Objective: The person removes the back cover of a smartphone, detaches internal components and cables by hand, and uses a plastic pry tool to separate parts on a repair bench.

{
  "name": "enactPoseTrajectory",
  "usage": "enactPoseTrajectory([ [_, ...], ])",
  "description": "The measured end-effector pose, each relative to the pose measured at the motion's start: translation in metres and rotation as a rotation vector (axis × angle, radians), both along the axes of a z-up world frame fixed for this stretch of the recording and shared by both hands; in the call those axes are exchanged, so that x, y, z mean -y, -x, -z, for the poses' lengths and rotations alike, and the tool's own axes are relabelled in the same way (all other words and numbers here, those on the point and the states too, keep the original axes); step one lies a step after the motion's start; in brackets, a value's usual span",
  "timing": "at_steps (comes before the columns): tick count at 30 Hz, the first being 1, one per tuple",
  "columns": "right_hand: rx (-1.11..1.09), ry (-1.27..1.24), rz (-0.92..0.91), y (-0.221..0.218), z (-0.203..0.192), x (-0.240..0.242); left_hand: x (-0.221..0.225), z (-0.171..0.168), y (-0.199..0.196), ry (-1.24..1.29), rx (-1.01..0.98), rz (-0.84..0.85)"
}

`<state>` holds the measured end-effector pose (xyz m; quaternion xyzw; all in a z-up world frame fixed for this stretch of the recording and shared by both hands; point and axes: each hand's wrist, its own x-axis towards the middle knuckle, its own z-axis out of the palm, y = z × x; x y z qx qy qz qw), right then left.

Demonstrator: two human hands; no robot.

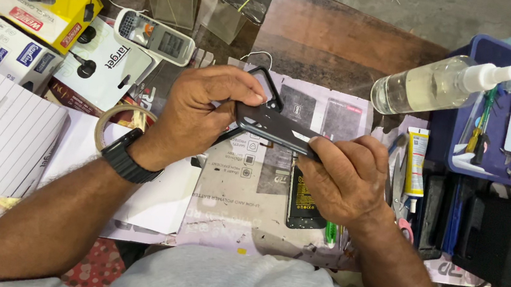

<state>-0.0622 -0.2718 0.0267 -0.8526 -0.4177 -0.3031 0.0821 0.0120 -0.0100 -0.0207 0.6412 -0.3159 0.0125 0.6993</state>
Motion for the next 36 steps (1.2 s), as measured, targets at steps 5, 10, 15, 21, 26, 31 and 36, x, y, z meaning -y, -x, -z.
enactPoseTrajectory([
  [5, 0.035, -0.013, -0.011, -0.001, 0.002, 0.000, 0.000, -0.001, 0.001, -0.032, 0.052, -0.048],
  [10, 0.051, -0.014, -0.001, -0.001, 0.003, -0.001, 0.000, 0.000, 0.001, -0.024, 0.074, -0.065],
  [15, 0.056, -0.012, 0.013, -0.001, 0.004, -0.002, 0.001, 0.000, 0.001, -0.044, 0.067, -0.076],
  [21, 0.071, -0.017, -0.004, 0.001, 0.000, -0.002, 0.001, 0.002, 0.000, -0.025, 0.044, -0.029],
  [26, 0.094, 0.000, 0.007, 0.002, -0.004, -0.003, 0.005, 0.009, 0.001, 0.049, -0.098, 0.051],
  [31, 0.098, 0.029, 0.033, 0.004, -0.005, -0.004, 0.007, 0.016, 0.000, 0.023, -0.163, 0.056],
  [36, 0.095, 0.009, 0.022, 0.003, -0.003, -0.003, 0.006, 0.016, 0.000, 0.007, -0.163, 0.053],
])
